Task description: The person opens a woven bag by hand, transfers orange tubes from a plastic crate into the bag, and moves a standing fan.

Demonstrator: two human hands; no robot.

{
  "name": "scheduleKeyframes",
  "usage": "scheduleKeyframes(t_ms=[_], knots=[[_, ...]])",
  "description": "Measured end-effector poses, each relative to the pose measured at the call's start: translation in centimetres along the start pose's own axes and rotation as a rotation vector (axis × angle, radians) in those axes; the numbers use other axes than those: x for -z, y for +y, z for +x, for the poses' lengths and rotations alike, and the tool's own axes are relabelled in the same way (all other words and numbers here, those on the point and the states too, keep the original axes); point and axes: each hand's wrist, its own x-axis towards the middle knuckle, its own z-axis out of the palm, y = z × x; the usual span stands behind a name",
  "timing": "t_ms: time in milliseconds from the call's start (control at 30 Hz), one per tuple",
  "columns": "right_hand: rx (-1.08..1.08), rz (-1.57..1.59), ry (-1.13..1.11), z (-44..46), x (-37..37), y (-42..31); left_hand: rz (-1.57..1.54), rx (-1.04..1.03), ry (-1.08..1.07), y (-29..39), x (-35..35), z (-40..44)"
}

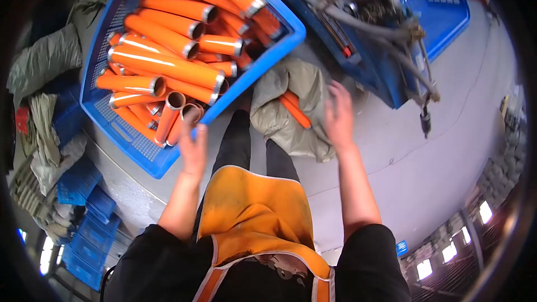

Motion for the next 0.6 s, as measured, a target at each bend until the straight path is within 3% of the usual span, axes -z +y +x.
scheduleKeyframes(t_ms=[33, 67, 133, 200, 333, 400, 433, 533, 600], knots=[[0.107, 0.002, -0.053, 2.5, -0.2, -4.9, -0.044, 0.159, 0.158, -0.1, 2.5, 1.3], [0.215, 0.003, -0.107, 5.0, -0.8, -9.3, 0.006, 0.099, 0.294, -0.9, 4.9, 3.0], [0.416, 0.057, -0.126, 10.1, -3.4, -15.7, -0.393, 0.371, 0.568, -3.8, 8.0, 6.5], [0.490, 0.068, -0.190, 14.7, -7.9, -19.7, -0.629, 0.575, 0.598, -9.6, 10.8, 9.3], [0.543, 0.006, -0.293, 22.7, -18.2, -23.2, -0.861, 0.700, 0.520, -9.7, 11.4, 14.0], [0.489, -0.106, -0.362, 25.9, -23.1, -23.3, -0.961, 0.867, 0.706, -9.0, 11.1, 15.0], [0.427, -0.217, -0.414, 26.6, -24.2, -24.1, -0.963, 0.880, 0.716, -9.4, 10.9, 14.9], [0.314, -0.459, -0.439, 27.2, -26.1, -25.2, -0.955, 0.648, 0.654, -9.5, 10.3, 14.3], [0.270, -0.460, -0.467, 27.1, -26.6, -25.0, -0.855, 0.621, 0.667, -9.6, 8.8, 14.0]])
